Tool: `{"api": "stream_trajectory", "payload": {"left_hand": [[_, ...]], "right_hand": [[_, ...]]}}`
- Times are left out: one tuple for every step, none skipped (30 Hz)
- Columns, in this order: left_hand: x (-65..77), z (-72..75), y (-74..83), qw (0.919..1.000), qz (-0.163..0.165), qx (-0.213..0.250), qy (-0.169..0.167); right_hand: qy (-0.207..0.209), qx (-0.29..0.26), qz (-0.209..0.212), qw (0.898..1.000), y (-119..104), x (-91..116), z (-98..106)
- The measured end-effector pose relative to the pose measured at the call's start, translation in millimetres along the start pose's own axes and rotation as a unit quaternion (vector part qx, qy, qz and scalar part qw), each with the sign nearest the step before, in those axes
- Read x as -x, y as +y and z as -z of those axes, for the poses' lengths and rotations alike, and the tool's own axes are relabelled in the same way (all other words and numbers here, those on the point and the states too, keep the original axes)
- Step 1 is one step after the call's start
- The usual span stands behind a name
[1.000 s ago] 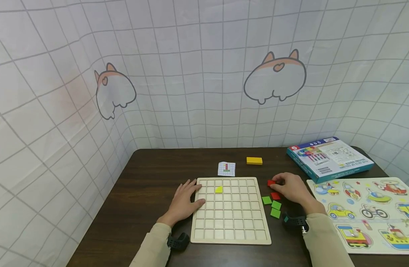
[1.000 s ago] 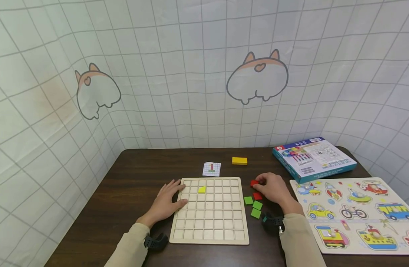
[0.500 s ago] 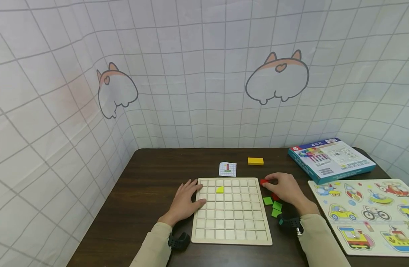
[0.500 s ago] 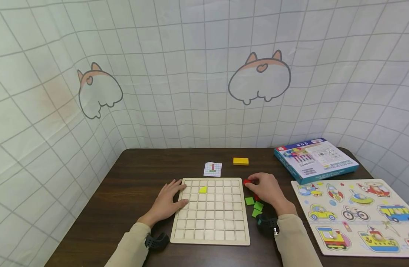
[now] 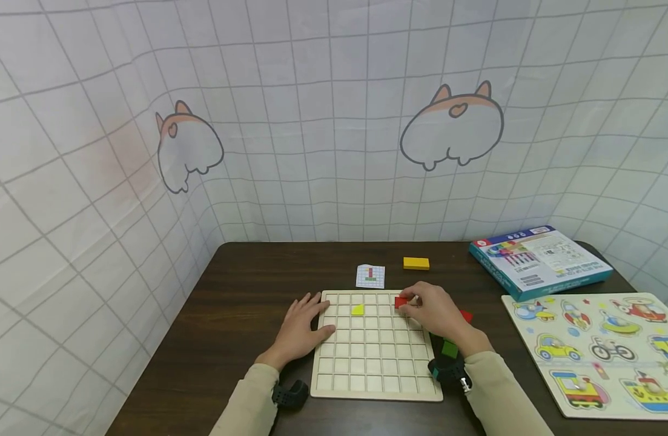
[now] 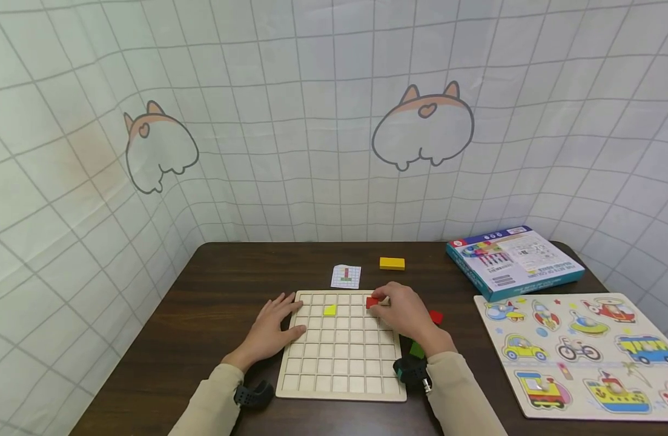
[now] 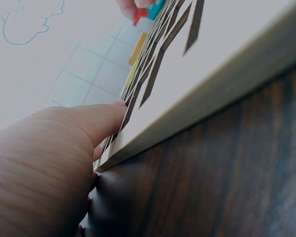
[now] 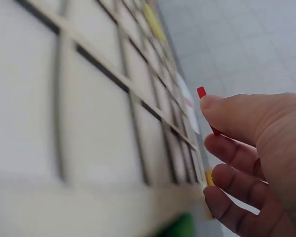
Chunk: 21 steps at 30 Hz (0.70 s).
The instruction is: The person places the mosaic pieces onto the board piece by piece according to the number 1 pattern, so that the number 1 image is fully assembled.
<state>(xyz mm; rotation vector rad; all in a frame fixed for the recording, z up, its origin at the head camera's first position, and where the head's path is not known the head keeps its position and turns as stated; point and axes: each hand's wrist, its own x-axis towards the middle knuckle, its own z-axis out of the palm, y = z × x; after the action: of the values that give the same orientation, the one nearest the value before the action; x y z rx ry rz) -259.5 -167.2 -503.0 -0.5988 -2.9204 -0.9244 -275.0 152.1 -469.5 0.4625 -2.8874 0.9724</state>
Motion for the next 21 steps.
{"api": "stream_trajectory", "payload": {"left_hand": [[-0.1,0.1,0.0,1.0000,-0.001,-0.002,0.000],[-0.2,0.1,0.1,1.0000,-0.001,-0.005,0.000],[-0.1,0.1,0.3,1.0000,-0.001,-0.006,-0.001],[-0.2,-0.1,0.3,1.0000,0.000,-0.009,-0.003],[-0.2,-0.3,0.6,0.9999,0.000,-0.010,-0.004],[-0.4,-0.6,0.9,0.9999,-0.001,-0.010,-0.004],[-0.1,-0.8,0.9,0.9999,-0.002,-0.008,-0.005],[0.3,-0.8,1.1,1.0000,-0.004,-0.005,-0.006],[0.6,-0.8,1.5,1.0000,-0.005,-0.002,-0.007],[0.7,-1.0,1.6,1.0000,-0.008,0.000,-0.006],[0.9,-1.1,1.9,0.9999,-0.010,0.003,-0.006],[1.0,-1.0,2.1,0.9999,-0.012,0.005,-0.005],[1.0,-1.0,2.2,0.9999,-0.013,0.005,-0.005],[1.1,-1.0,2.3,0.9999,-0.013,0.004,-0.005],[1.2,-0.9,2.3,0.9999,-0.012,0.003,-0.004],[1.1,-0.8,2.2,0.9999,-0.013,0.002,-0.003],[1.1,-0.6,2.1,0.9999,-0.013,0.002,-0.002],[1.1,-0.4,2.0,0.9999,-0.012,0.003,-0.002],[1.2,-0.1,1.9,0.9999,-0.012,0.003,-0.001],[1.3,0.1,1.8,0.9999,-0.013,0.003,-0.001],[1.4,0.4,1.7,0.9999,-0.013,0.003,-0.001]], "right_hand": [[-0.003,0.000,0.001,1.000,-1,-1,-3],[-0.007,0.001,0.002,1.000,-3,-2,-6],[-0.009,0.006,0.003,1.000,-3,-3,-9],[-0.010,0.008,0.004,1.000,-4,-4,-12],[-0.008,0.011,0.006,1.000,-5,-4,-14],[-0.006,0.013,0.005,1.000,-5,-5,-16],[-0.003,0.014,0.005,1.000,-6,-5,-18],[0.000,0.012,0.004,1.000,-8,-5,-19],[0.004,0.009,0.002,1.000,-9,-5,-20],[0.006,0.005,0.000,1.000,-11,-5,-22],[0.008,0.002,0.000,1.000,-12,-5,-23],[0.009,-0.001,-0.001,1.000,-13,-6,-24],[0.009,-0.003,0.001,1.000,-15,-6,-25],[0.009,-0.005,0.001,1.000,-16,-6,-26],[0.009,-0.006,0.003,1.000,-17,-7,-27],[0.009,-0.007,0.005,1.000,-18,-7,-29],[0.009,-0.008,0.008,1.000,-19,-8,-30],[0.008,-0.009,0.010,1.000,-20,-8,-32],[0.008,-0.011,0.013,1.000,-21,-9,-33],[0.008,-0.013,0.015,1.000,-22,-9,-34],[0.008,-0.014,0.017,1.000,-23,-10,-36]]}}
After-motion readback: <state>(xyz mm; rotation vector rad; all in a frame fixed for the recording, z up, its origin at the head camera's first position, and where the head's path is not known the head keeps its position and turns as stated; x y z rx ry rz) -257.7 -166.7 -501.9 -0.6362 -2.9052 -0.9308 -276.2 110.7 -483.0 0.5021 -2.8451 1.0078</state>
